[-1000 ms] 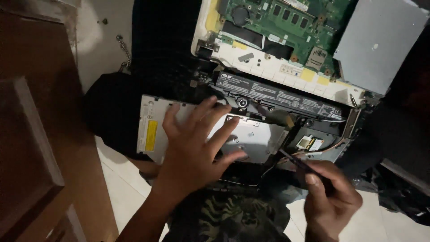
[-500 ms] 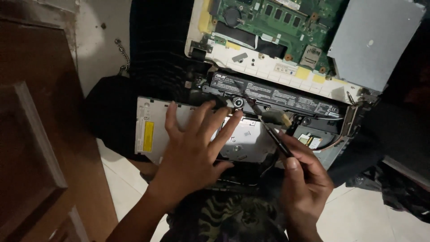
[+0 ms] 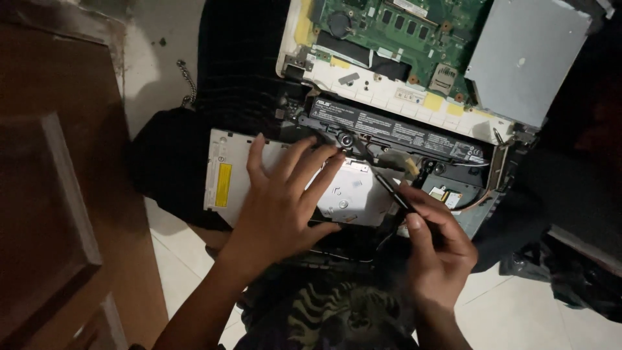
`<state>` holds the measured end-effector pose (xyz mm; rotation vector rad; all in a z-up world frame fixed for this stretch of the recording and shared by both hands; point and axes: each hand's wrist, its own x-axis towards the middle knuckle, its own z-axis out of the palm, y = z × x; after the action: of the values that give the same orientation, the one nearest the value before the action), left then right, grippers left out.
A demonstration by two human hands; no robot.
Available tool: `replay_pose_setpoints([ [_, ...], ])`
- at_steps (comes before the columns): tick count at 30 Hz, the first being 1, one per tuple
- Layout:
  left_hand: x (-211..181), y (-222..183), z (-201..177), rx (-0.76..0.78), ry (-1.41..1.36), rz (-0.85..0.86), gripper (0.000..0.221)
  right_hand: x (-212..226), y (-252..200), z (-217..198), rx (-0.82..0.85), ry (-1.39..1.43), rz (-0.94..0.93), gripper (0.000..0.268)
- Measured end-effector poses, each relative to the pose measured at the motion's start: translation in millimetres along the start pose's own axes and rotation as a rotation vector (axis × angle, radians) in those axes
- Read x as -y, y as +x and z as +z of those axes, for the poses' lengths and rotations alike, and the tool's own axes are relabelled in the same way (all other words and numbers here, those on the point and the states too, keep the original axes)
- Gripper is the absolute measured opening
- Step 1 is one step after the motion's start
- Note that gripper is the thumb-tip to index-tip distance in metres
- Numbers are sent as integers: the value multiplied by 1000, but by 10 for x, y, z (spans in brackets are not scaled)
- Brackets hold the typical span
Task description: The person is disassembling a laptop, specifically removing the optical drive and unscrewing internal components.
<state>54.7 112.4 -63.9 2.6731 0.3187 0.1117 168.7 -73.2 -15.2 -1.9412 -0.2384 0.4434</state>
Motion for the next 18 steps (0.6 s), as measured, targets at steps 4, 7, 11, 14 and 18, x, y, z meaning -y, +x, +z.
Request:
replay_pose_setpoints([
  [4,36,-37,27,-44,-61,41,89,78,83,-170,110,-247,-176,13],
  [7,39,-63,65,-56,-59,58,92,162,177,-307,209,-478,-392,14],
  [11,68,-101,106,-73,-42,79,99,413,267,-316,360,-643,-550,12],
  [14,74,-115,86,-55,6,87,95,477,283,-303,383,-718,-586,16],
  [18,75,-121,74,-19,53,80,96,552,290,-273,384,-789,-696,16],
])
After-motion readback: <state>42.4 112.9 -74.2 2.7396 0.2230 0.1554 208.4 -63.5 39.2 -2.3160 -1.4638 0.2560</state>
